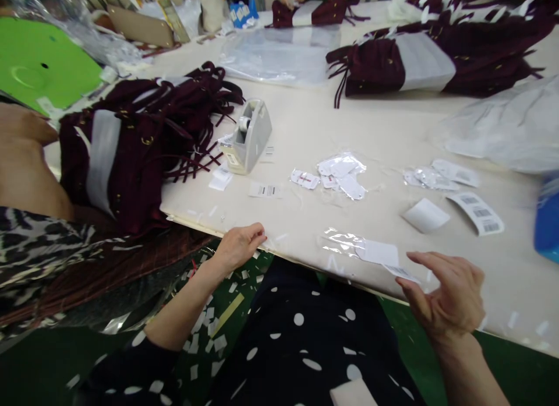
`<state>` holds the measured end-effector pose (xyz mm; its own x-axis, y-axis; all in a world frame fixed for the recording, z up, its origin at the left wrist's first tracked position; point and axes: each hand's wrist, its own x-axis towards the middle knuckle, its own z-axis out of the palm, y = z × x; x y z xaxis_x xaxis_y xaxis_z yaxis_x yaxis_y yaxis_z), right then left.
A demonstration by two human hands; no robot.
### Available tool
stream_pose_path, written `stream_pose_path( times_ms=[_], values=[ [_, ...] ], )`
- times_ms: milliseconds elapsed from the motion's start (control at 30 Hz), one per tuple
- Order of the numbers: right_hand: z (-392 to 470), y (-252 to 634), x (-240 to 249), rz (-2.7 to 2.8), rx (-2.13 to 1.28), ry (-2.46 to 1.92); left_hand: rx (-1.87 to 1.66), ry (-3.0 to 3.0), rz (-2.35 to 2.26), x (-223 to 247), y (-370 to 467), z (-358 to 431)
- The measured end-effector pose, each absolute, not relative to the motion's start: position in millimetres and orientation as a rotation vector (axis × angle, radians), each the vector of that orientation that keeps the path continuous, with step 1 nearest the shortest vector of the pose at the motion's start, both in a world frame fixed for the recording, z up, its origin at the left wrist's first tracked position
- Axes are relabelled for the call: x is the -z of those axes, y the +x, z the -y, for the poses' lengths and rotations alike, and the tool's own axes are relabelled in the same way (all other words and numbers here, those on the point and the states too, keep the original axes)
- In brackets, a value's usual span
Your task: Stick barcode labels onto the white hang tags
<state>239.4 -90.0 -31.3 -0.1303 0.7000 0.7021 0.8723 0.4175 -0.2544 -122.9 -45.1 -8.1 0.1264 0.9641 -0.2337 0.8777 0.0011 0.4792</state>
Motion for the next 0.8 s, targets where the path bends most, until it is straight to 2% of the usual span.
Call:
stream_pose_path(
  times_ms=[333,533,800],
  values=[
    [97,241,33,1.851,0.275,-1.319,-0.246,1.773,-1.794,10,-135,27],
    [100,242,35,1.860,0.249,-1.334,-0.271,1.453,-1.688,5,-139,24],
    [99,242,39,1.839,0.201,-1.334,-0.128,1.871,-1.798,7,-142,20]
  ],
)
